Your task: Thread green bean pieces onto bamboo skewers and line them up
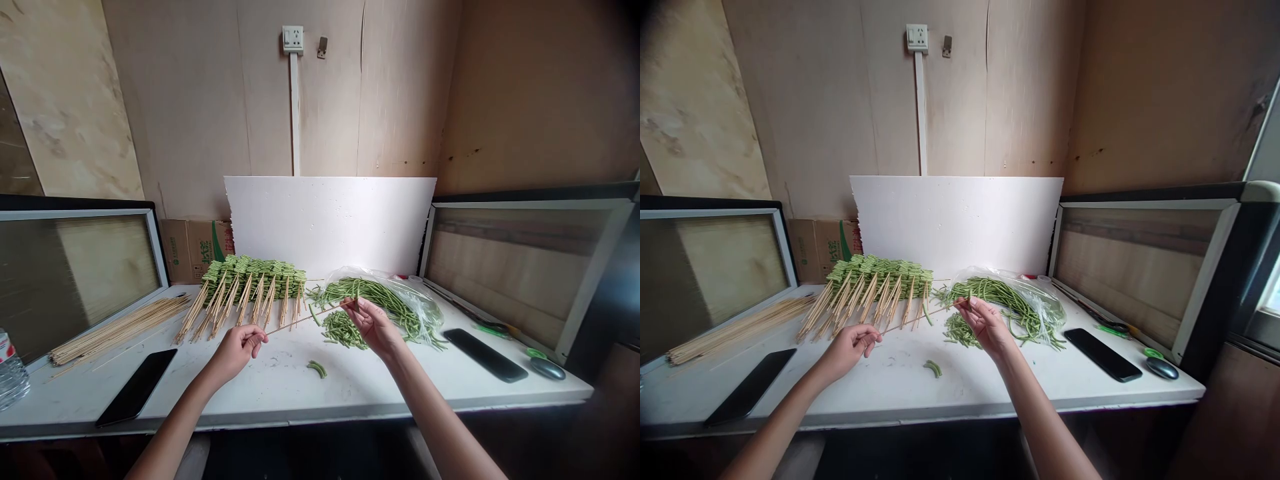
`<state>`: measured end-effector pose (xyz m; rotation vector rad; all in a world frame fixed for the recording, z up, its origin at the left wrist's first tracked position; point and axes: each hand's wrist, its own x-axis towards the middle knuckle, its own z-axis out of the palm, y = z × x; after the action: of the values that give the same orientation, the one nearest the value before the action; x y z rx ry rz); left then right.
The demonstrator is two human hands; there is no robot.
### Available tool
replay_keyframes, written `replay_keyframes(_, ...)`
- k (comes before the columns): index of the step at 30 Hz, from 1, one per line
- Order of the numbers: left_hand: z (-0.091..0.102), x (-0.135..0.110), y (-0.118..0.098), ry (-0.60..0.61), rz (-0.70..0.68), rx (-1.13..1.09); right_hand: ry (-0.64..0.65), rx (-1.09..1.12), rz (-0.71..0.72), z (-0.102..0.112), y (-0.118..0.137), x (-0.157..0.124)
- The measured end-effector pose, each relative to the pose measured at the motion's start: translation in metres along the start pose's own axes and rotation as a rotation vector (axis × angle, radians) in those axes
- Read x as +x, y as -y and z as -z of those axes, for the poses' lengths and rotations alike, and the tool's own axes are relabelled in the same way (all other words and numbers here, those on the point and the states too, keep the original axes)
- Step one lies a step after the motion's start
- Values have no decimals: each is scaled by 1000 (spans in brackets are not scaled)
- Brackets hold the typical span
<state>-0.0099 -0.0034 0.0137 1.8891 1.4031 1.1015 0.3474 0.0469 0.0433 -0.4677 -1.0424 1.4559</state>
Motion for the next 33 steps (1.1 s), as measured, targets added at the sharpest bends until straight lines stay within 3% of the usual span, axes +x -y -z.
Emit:
replay_keyframes(7,2,-2,-2,6,2,33,17,-35,34,0,1,1)
replay_keyframes(23,5,-3,-3,-38,-41,103,-104,-108,126,-9,0,-2)
replay_keyframes(33,5,-2,-1,-53,-54,138,-72,-105,93,-10,-5,-3)
